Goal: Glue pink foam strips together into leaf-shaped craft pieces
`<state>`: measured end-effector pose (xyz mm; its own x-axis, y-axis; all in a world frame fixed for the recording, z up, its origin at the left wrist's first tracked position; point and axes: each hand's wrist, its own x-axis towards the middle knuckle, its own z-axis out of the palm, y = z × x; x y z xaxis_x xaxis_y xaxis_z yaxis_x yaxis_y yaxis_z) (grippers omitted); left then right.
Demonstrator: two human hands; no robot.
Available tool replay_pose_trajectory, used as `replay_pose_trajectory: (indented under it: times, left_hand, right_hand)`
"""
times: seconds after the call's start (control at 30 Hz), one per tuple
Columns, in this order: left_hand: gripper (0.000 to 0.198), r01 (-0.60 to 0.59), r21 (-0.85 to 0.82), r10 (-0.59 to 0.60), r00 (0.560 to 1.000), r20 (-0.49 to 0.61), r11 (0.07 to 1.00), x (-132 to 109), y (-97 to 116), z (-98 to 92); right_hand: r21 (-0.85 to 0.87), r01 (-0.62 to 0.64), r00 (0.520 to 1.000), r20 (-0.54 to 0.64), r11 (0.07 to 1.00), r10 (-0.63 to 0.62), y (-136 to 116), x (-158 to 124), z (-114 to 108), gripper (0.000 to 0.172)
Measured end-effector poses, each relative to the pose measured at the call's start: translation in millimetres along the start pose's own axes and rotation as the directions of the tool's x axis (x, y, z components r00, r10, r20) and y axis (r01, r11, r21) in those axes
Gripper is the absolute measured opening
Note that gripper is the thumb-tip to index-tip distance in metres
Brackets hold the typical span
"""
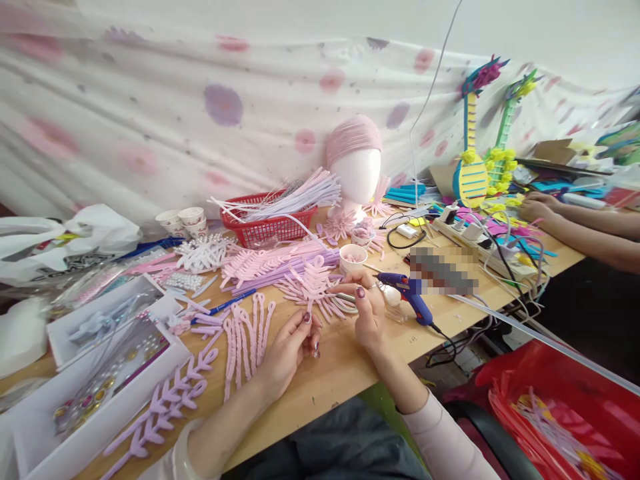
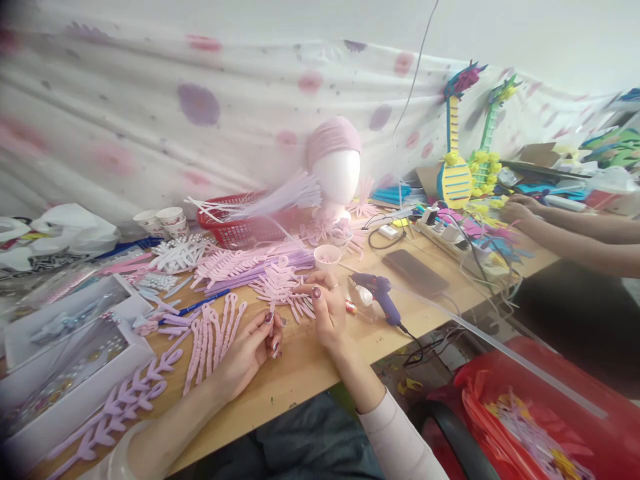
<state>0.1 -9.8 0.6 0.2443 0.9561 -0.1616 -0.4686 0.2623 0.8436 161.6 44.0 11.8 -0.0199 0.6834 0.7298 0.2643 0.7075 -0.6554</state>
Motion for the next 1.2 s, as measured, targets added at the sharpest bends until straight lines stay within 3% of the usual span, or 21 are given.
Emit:
replay_pose_trajectory:
  times: [0.13, 0.3, 0.4, 0.8, 1.2]
  left_hand:
    - [0.029, -0.006, -0.012, 0.006, 1.000, -0.005, 1.000, 0.1, -0.3, -0.2]
    - [0.031, -0.014, -0.007, 0.014, 1.000, -0.021, 1.000, 0.2, 2.2, 2.3]
    - [0.031, -0.010, 0.013, 0.010, 1.000, -0.012, 1.000, 0.1, 3.5, 3.9]
    - [0.032, 0.001, 0.029, -0.001, 1.000, 0.003, 1.000, 0.2, 2.2, 3.0]
    - [0.030, 0.005, 0.034, -0.005, 1.000, 0.012, 0.999, -0.5, 3.3, 3.8]
  right_hand:
    - [-0.005, -0.047, 0.998, -0.031, 0.999, 0.046, -1.2, 0.5, -0.8, 0.044]
    - [0.019, -0.157, 0.955, 0.259, 0.987, 0.147, -5.2, 2.0, 3.1, 0.031]
    - [0.045, -0.195, 0.928, 0.333, 0.980, 0.170, -7.1, 1.7, 6.0, 0.026]
    - [0.101, -0.280, 0.913, 0.336, 0.955, 0.232, -8.0, 3.0, 5.3, 0.024]
    - [0.091, -0.231, 0.934, 0.298, 0.969, 0.195, -8.5, 2.4, 6.1, 0.021]
